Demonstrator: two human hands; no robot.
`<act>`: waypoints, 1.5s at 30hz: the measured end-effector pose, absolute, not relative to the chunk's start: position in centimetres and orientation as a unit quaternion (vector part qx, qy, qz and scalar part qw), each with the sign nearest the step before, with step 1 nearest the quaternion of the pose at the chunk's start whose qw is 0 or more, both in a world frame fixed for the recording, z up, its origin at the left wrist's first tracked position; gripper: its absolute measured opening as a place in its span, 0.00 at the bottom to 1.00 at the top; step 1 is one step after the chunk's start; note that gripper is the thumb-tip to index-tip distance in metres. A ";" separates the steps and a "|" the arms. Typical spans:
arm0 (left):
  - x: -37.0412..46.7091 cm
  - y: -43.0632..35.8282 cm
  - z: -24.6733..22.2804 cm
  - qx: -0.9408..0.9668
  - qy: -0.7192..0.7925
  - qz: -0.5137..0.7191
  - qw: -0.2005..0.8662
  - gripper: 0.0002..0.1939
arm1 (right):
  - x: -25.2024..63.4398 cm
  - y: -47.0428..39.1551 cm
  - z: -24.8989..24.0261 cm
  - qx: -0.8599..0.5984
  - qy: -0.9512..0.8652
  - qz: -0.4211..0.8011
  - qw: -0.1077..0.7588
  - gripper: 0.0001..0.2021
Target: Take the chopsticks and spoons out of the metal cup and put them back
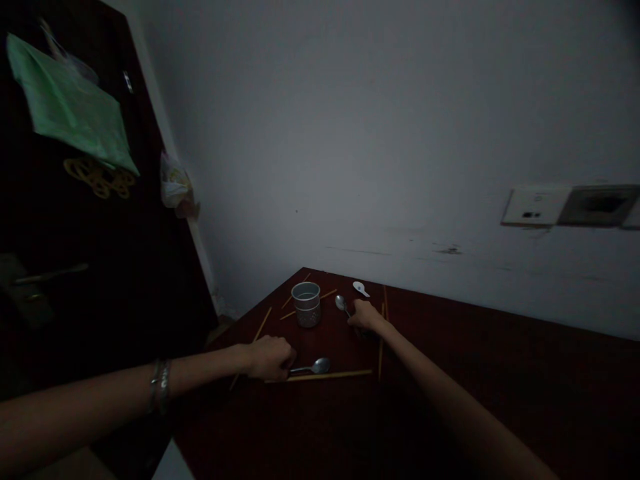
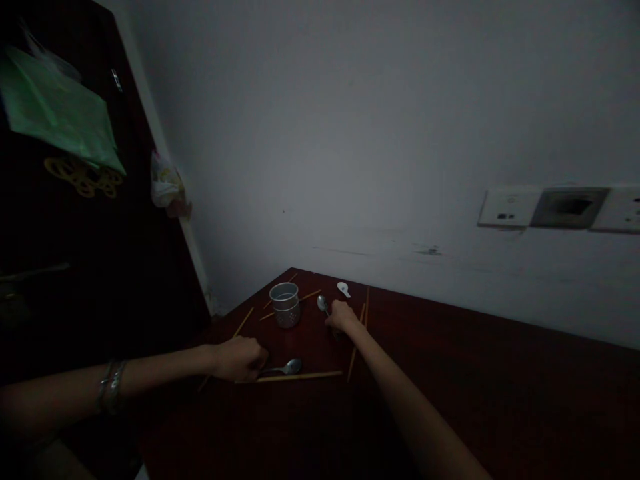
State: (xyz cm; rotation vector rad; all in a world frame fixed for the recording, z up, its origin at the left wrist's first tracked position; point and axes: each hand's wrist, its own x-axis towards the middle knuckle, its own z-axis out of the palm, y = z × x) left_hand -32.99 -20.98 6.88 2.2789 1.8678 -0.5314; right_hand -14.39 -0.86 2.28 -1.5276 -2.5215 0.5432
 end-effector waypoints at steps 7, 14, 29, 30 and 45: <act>-32.8 -20.9 7.2 0.759 0.618 -0.187 0.084 0.07 | -17.3 -2.0 1.5 -0.510 -0.734 0.416 0.169 0.20; -32.9 -20.8 7.1 0.767 0.605 -0.198 0.080 0.07 | -19.2 -4.3 1.9 -0.441 -0.636 0.595 0.217 0.32; -35.4 -19.6 7.3 0.777 0.598 -0.151 0.124 0.11 | -11.3 -1.9 3.2 -0.395 -0.682 0.532 0.309 0.17; -36.1 -19.3 7.2 0.772 0.606 -0.143 0.128 0.11 | -10.2 -1.6 3.1 -0.388 -0.690 0.521 0.318 0.17; -42.7 -17.5 7.6 0.642 0.746 -0.174 0.034 0.16 | 2.4 0.5 -0.1 -0.453 -0.693 0.428 0.362 0.18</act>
